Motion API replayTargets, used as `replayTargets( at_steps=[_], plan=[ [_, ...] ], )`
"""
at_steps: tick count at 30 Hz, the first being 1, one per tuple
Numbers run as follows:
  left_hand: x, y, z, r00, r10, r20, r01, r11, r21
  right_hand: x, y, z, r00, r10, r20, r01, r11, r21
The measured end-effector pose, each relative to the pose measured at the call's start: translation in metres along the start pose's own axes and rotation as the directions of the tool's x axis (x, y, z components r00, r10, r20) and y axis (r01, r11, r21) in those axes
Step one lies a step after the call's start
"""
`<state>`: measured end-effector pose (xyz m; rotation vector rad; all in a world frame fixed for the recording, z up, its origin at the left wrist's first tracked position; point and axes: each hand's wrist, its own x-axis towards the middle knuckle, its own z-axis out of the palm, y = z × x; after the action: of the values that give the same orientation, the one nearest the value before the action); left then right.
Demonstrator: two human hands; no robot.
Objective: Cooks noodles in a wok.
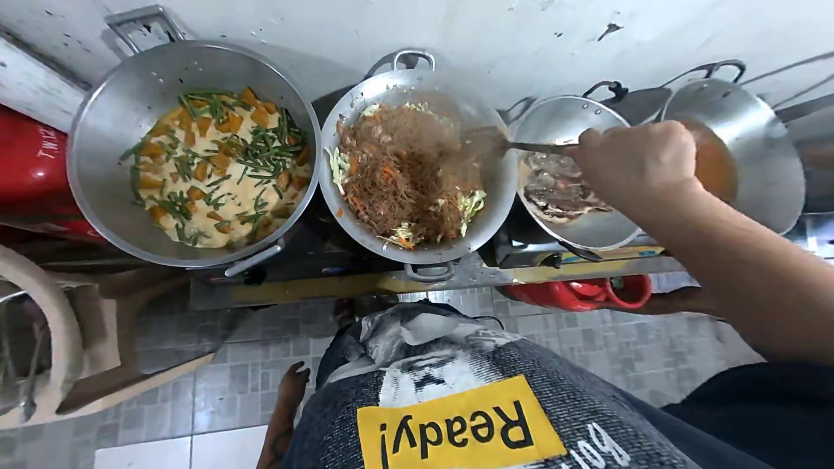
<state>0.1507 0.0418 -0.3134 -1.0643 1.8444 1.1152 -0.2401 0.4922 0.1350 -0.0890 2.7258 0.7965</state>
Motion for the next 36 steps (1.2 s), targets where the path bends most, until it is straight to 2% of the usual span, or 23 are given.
replayTargets(
  at_steps=[3, 7, 11, 13, 16, 21, 26, 30, 36],
  plan=[
    [0.003, -0.015, 0.009, 1.0, -0.023, 0.012, 0.024, 0.999, -0.022, 0.021, 0.007, 0.017, 0.99, -0.015, 0.138, 0.015, 1.0, 0.0],
    [-0.009, -0.019, 0.02, 0.999, -0.038, -0.02, 0.036, 0.995, -0.088, 0.054, 0.012, 0.061, 0.958, -0.08, 0.276, 0.0, 0.96, 0.279],
    [-0.025, -0.022, 0.032, 0.997, -0.078, -0.025, 0.072, 0.98, -0.187, 0.08, -0.047, 0.095, 0.945, -0.111, 0.308, -0.067, 0.855, 0.515],
    [-0.032, -0.024, 0.035, 0.995, -0.101, -0.016, 0.098, 0.984, -0.151, 0.092, -0.078, 0.086, 0.947, -0.111, 0.3, -0.086, 0.815, 0.573],
    [-0.031, -0.033, 0.038, 0.992, -0.12, -0.04, 0.112, 0.981, -0.161, 0.113, -0.102, 0.073, 0.961, -0.089, 0.261, -0.106, 0.755, 0.647],
    [-0.021, -0.051, 0.037, 0.997, -0.078, -0.029, 0.072, 0.982, -0.175, 0.101, -0.086, 0.071, 0.976, -0.07, 0.205, -0.071, 0.792, 0.607],
    [-0.021, -0.027, 0.027, 0.997, -0.077, -0.004, 0.076, 0.989, -0.124, 0.064, -0.044, 0.077, 0.984, -0.028, 0.179, -0.087, 0.791, 0.605],
    [0.004, -0.024, 0.019, 1.0, -0.018, 0.0, 0.018, 0.997, -0.081, 0.04, -0.027, 0.067, 0.993, 0.004, 0.115, -0.071, 0.81, 0.582],
    [0.017, 0.002, -0.006, 0.998, 0.059, -0.008, -0.059, 0.998, -0.037, -0.007, -0.031, 0.019, 0.994, -0.041, -0.106, 0.075, 0.938, 0.338]
  ],
)
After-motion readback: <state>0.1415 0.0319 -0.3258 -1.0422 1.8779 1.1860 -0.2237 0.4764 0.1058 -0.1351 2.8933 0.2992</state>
